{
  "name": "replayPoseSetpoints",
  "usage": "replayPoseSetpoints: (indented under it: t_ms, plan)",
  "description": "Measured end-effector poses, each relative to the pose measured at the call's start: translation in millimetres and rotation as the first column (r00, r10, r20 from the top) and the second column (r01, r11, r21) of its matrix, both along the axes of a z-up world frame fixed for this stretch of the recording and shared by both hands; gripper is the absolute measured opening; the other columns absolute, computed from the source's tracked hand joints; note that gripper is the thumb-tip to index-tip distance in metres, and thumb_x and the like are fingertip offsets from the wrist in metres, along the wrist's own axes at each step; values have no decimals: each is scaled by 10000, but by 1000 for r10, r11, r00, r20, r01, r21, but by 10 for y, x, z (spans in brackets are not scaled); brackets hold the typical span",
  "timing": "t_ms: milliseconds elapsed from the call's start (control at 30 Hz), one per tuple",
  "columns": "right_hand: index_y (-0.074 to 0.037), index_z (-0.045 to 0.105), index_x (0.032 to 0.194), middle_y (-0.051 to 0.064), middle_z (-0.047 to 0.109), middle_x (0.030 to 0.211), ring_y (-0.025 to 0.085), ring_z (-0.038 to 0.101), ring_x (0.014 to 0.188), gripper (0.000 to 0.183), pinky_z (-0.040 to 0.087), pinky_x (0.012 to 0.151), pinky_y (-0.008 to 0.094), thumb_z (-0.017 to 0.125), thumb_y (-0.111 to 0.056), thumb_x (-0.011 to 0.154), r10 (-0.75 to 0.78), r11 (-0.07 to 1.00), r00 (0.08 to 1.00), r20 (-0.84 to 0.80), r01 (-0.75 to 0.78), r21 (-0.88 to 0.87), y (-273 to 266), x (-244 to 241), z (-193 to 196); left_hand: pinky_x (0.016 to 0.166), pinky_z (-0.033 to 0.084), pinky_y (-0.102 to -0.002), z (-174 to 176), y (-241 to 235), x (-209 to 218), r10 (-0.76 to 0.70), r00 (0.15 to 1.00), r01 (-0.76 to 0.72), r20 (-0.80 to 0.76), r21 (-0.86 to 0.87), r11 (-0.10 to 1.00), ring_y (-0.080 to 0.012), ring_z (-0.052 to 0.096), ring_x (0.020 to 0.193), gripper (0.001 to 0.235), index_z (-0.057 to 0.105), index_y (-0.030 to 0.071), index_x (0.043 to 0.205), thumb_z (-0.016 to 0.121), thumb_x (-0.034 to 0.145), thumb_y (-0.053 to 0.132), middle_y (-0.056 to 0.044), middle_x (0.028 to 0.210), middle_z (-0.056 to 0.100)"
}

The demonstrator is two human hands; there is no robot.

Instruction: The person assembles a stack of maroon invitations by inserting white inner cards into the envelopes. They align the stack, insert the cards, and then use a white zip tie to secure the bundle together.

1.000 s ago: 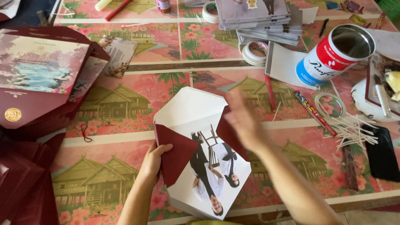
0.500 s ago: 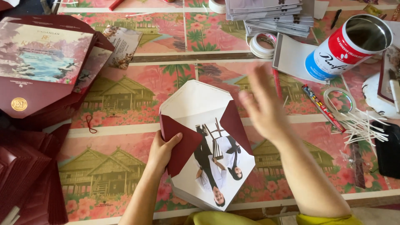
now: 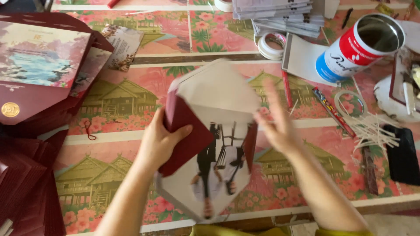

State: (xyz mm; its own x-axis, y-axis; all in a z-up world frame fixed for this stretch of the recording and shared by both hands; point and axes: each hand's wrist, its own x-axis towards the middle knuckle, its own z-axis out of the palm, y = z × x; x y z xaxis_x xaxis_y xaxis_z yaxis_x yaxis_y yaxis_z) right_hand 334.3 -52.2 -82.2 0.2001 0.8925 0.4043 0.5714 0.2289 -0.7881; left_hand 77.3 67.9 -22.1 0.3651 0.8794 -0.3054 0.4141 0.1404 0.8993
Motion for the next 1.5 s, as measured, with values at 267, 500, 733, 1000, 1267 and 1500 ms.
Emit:
replayPoseSetpoints:
  t_ms: [267,500,733,1000,1267,1500]
  plan:
    - [-36,78,1446,166,157,1513,236,401,1318,1069,470,989,382,787,-109,649,126,964,992,4,-121,-238,-474,-238,1084,490,523,-532,790,-274,414,-431,471,882,-770,418,218,-373,660,732,584,507,168,1167,582,592,245,-72,936,650]
    - [-80,650,1114,-11,768,917,55,680,723,485,533,678,215,806,-217,676,30,962,994,101,-1,-274,-502,-318,777,924,352,-476,614,-83,172,-444,613,763,-653,635,120,-322,566,1034,805,520,153,1281,666,677,664,-87,1165,618]
    - [-89,181,1471,104,482,1415,193,497,1263,1047,375,1005,351,787,-263,635,-94,939,996,9,91,-332,-439,-493,743,1082,259,-372,-1,325,-426,-415,900,305,135,485,820,-213,385,1309,671,364,65,1388,299,916,537,-114,1413,425]
    - [-37,599,1187,51,732,979,77,645,869,620,536,778,226,826,-114,615,-369,914,924,-95,343,-218,-431,-518,466,1159,51,-373,99,-205,-831,-697,717,592,31,501,632,-279,19,1464,1311,-52,-23,1455,757,587,535,-212,1573,-11]
    - [-99,113,1497,275,429,1429,315,454,1339,936,343,1101,405,661,-305,766,228,972,974,0,-227,-53,-745,-295,690,1110,264,-443,242,-533,-915,-458,872,454,-172,634,626,-310,320,1380,1308,-41,-36,1454,911,620,295,-216,1546,154]
    - [-89,-113,1472,267,6,1565,345,6,1482,1082,69,1160,475,660,-293,743,334,929,942,17,-326,-173,-674,-254,782,1176,58,-435,233,-452,-737,-586,776,583,-234,620,525,-383,-26,1463,1291,-68,-51,1449,868,681,395,-287,1549,-53]
